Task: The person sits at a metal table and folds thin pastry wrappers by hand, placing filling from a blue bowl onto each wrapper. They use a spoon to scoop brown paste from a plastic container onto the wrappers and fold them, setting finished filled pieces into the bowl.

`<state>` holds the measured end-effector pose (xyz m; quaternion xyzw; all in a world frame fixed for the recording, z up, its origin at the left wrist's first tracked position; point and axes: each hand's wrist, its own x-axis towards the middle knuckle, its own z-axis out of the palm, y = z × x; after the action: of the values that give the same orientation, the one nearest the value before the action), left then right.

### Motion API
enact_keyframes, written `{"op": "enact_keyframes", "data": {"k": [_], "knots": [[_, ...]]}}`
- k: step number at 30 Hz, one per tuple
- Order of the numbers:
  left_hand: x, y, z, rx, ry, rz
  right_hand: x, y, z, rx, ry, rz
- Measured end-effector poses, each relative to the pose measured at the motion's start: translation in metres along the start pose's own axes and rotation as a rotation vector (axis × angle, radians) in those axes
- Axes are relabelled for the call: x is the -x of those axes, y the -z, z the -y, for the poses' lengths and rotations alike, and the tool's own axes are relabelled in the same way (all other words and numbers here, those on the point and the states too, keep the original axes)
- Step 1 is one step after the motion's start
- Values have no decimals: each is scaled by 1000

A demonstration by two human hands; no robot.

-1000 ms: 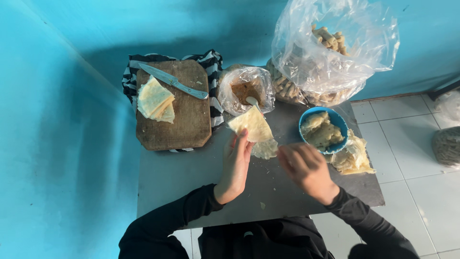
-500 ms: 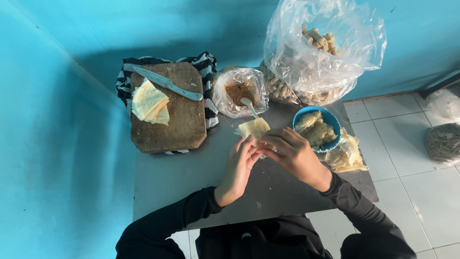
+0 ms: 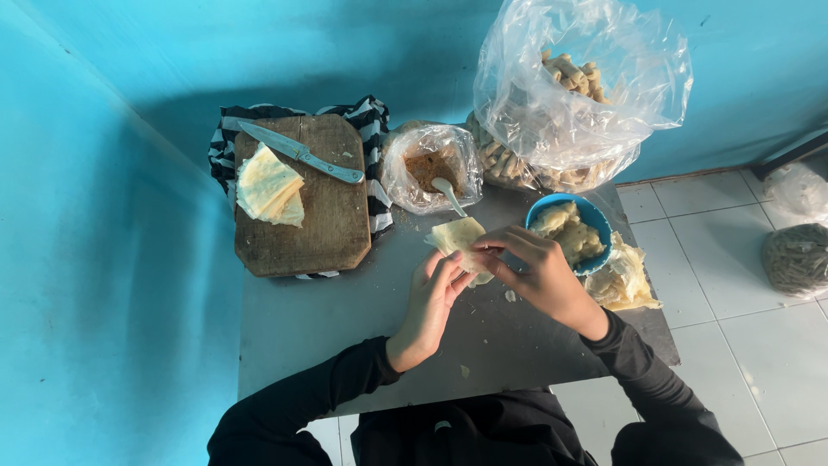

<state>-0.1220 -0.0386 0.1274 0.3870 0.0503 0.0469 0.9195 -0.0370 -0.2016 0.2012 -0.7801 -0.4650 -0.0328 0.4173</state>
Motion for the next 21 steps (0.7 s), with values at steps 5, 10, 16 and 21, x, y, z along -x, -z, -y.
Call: {"op": "enact_keyframes", "data": {"k": [5,10,16,21], "knots": [[-5,5,9,-64,-5,-29,1,-3,11,196,143,-72],[-5,3,8,-148,-9,-37,-2,-5,20,521,369,-121],[-3,3,11,-94,-8,-35,-7,-3,5,265,106,-178],[-7,7,17,23,16,-98,-7,16,-13,-66,-212,-188]]}}
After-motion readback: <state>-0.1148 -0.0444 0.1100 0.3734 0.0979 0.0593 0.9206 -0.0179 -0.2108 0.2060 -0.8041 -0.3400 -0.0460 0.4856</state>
